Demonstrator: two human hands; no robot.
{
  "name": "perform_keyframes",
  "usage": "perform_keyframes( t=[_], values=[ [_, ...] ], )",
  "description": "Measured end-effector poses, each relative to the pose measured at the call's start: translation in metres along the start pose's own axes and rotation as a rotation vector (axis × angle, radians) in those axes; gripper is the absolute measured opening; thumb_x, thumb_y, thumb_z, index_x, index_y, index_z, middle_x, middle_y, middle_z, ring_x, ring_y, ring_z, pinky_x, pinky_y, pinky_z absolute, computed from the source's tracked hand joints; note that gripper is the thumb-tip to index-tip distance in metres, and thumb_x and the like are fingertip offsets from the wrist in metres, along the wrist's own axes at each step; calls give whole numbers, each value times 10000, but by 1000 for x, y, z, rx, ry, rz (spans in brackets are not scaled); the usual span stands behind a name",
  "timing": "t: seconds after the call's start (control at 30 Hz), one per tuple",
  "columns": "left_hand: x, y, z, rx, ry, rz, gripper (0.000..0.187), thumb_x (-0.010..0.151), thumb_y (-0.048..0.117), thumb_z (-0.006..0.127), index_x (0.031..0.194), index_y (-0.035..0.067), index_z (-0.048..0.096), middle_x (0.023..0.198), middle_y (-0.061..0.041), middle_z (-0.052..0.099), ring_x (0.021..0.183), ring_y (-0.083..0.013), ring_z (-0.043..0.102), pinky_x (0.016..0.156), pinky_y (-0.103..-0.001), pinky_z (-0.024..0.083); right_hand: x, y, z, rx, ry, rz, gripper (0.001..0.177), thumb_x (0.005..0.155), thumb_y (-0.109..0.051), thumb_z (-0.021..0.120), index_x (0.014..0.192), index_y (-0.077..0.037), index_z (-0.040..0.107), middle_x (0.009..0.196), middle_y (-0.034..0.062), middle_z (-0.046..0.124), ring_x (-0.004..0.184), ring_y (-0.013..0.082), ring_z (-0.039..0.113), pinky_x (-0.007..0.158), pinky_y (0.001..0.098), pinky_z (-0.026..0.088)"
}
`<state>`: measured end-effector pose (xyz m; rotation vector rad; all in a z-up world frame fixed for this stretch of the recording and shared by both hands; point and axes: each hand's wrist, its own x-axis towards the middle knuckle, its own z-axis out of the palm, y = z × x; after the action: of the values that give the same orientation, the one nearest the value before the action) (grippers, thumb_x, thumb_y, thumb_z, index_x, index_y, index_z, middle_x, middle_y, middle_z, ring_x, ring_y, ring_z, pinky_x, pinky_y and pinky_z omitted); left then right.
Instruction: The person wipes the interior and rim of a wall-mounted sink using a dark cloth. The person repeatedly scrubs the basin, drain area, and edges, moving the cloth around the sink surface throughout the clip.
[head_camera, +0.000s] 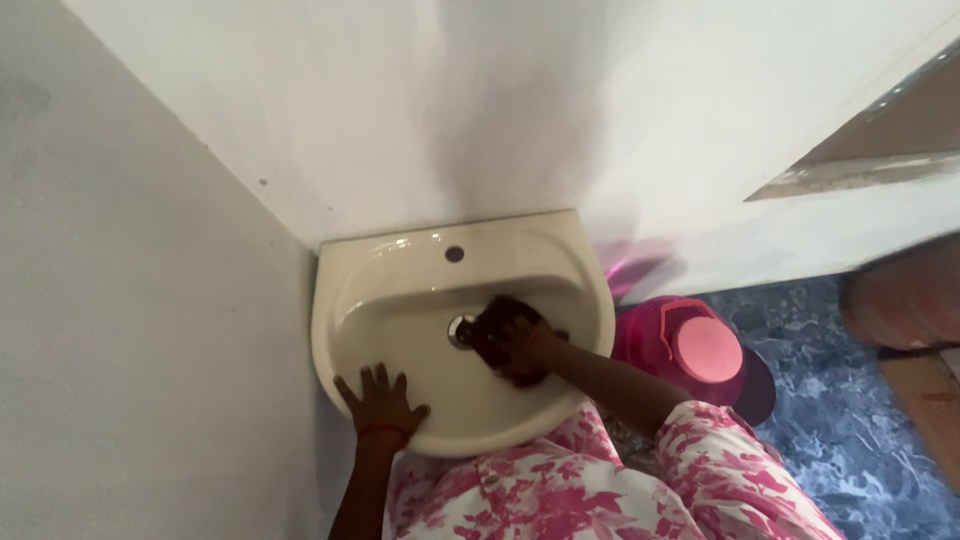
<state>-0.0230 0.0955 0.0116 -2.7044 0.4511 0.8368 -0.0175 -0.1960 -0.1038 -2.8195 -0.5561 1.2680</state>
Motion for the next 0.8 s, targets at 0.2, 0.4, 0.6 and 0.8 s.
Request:
perform_keyframes(
  t=[0.2, 0.4, 0.6, 0.8],
  values=[
    [5, -1, 16, -166, 204, -3, 744, 901, 701, 534, 1516, 290, 456, 1617, -14, 373, 1516, -302, 279, 1177, -716, -74, 37, -81, 40, 577, 131, -555, 715, 1042, -619, 327, 1484, -98, 538, 1546, 185, 497, 1449, 404, 387, 1222, 505, 240],
    [16, -8, 39, -345, 325, 43, 587, 953, 587, 492, 1444, 274, 568, 1499, 7, 551, 1405, -213, 474, 1184, -730, -99, 16, -134, 40, 609, 479, -524, 615, 1052, -523, 365, 1361, -59, 625, 1429, 202, 607, 1369, 410, 481, 1197, 500, 298],
    [11, -11, 46, -363, 382, 116, 520, 986, 555, 480, 1364, 241, 650, 1382, 4, 649, 1329, -177, 546, 1178, -747, -116, -23, -76, 40, 318, 377, -228, 583, 997, -545, 426, 1353, -138, 645, 1453, 174, 573, 1376, 401, 454, 1159, 567, 291],
    [5, -10, 36, -381, 320, 103, 483, 973, 556, 509, 1319, 269, 687, 1312, 7, 684, 1294, -203, 570, 1193, -709, -125, -76, 7, 41, -84, 600, 402, 599, 906, -607, 489, 1347, -242, 666, 1474, 133, 543, 1390, 401, 412, 1110, 656, 274]
  ],
)
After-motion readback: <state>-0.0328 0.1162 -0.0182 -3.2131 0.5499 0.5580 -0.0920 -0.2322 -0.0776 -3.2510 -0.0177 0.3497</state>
